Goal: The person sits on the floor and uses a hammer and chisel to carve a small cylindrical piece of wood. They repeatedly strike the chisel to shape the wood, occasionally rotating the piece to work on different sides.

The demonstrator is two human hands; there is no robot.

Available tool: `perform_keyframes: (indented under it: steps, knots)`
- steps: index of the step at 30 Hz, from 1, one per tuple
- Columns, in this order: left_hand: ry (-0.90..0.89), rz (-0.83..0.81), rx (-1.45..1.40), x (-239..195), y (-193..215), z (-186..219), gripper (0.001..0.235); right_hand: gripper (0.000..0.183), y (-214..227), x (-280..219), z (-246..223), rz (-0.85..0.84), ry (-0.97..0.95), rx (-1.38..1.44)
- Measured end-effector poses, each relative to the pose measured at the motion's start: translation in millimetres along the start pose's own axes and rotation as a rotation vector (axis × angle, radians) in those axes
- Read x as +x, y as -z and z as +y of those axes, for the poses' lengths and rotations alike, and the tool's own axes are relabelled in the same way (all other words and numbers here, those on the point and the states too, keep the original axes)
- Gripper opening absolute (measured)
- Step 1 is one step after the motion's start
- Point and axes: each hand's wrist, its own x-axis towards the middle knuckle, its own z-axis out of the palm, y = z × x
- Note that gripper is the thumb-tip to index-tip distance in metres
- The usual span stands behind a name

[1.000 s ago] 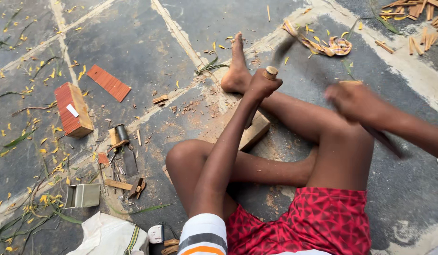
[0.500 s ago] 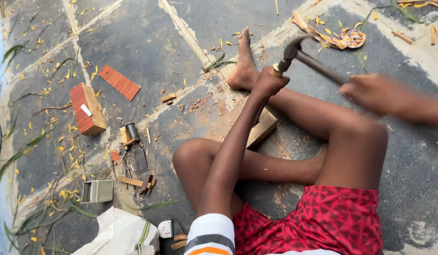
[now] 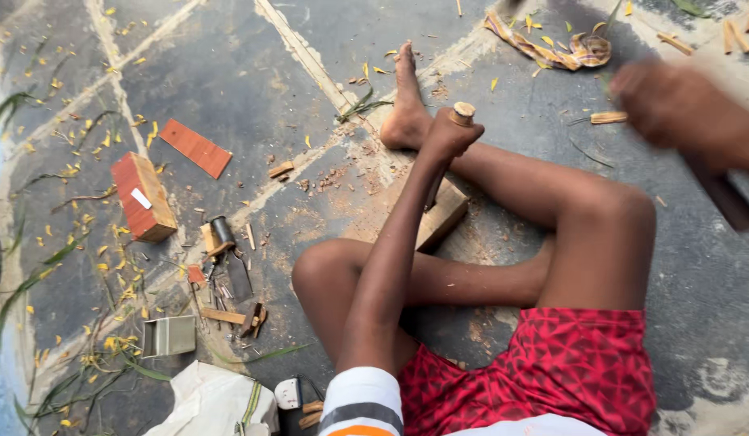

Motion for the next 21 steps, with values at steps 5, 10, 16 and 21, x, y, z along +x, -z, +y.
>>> perform_keyframes:
  steps: [5,10,16,21]
  knots:
    - [-0.019,0.038,0.047,-1.5,10.4,7.9,0.024,0.025,-29.9,7.2,11.8,0.057,0.328,0.275]
    - [-0.042,0.077,0.094,-2.8,4.0,11.8,0.022,0.032,-46.4,-47.9,9.6,-0.214,-0.173,0.378]
    - [-0.376,0.174,-0.075,-46.5,17.1,-2.0,0.028,0.027,-28.6,-91.6,1.2,0.029,-0.155,0.744]
    - [-0.386,0.22,-0.434,-159.1,90.0,-29.7,0.023,0.025,-52.2,-111.3,69.1,0.052,-0.133,0.939]
